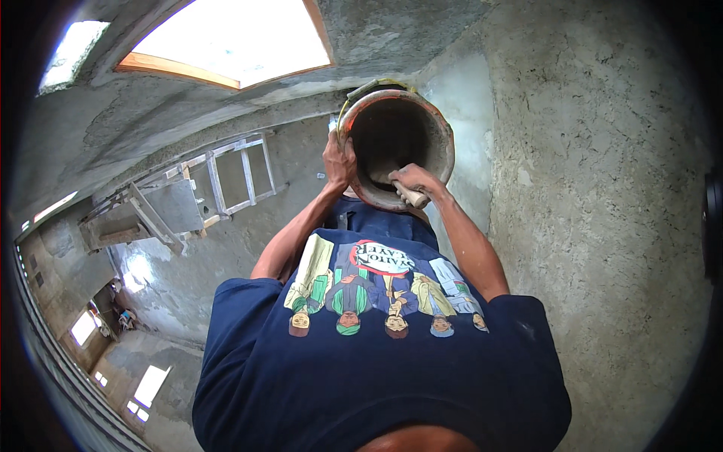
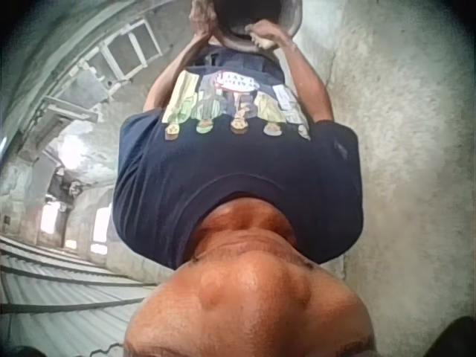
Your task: The person plasters a wall by scooping mortar from a bucket with a trowel and applying it onto the wall.
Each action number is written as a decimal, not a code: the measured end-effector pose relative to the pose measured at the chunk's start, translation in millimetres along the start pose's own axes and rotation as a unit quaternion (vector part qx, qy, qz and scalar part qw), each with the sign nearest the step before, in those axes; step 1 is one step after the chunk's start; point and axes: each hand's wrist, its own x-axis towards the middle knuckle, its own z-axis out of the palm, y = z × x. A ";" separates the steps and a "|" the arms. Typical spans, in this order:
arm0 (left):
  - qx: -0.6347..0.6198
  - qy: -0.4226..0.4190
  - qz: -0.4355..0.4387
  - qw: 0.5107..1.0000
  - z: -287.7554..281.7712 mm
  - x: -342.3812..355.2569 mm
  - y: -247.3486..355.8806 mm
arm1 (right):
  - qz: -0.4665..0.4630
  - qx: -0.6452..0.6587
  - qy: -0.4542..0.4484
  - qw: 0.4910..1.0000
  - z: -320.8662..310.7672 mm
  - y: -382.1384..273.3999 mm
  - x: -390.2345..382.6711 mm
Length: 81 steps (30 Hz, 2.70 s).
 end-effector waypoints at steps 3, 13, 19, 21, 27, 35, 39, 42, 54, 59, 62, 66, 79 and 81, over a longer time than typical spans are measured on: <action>-0.004 0.003 -0.001 1.000 1.3 -1.2 -3.2 | -0.023 -0.162 0.001 0.987 -12.5 21.6 4.6; -0.003 0.015 0.015 1.000 1.1 -1.7 -2.7 | -0.094 -0.392 0.132 0.906 -52.8 -22.0 -28.0; -0.016 0.011 0.021 1.000 0.9 -0.4 4.4 | -0.042 -0.391 0.036 0.919 -38.6 21.3 36.2; -0.017 0.017 0.013 1.000 -1.9 -2.8 3.3 | 0.056 -0.251 -0.005 0.966 -33.3 22.5 34.9; -0.012 0.026 0.023 0.999 -0.4 -5.5 -1.8 | 0.031 -0.418 -0.039 0.907 -42.5 -50.3 -62.9; -0.060 0.039 0.035 0.997 -1.1 -12.5 19.4 | -0.111 -0.674 0.308 0.662 -40.9 -43.1 -46.7; -0.097 0.022 0.049 0.994 2.1 -19.2 37.6 | -0.048 -0.719 0.372 0.585 -11.1 -14.8 -33.1; -0.111 0.005 0.066 0.992 8.4 -22.0 42.7 | 0.015 -0.701 0.262 0.664 -13.3 -3.9 -22.4; -0.117 -0.021 0.148 0.982 13.0 -22.6 50.7 | -0.016 -0.497 -0.107 0.861 -90.3 -34.8 -53.9; -0.082 -0.040 0.111 0.990 2.0 -26.2 44.5 | 0.060 -0.108 -0.184 0.975 -82.0 8.7 -36.7; -0.074 -0.030 0.102 0.992 -2.1 -21.7 42.5 | 0.084 0.140 -0.237 0.958 -59.0 44.4 -18.8; -0.045 0.011 0.042 0.998 -9.7 -24.3 26.6 | 0.062 0.271 -0.228 0.933 -19.5 36.9 -14.4; -0.035 0.045 0.021 0.998 -12.6 -23.1 -4.2 | 0.015 0.451 -0.159 0.878 -35.1 17.8 -81.5; -0.030 0.046 0.021 0.998 -12.9 -22.3 -3.4 | -0.004 0.380 -0.094 0.920 -31.3 3.9 -101.0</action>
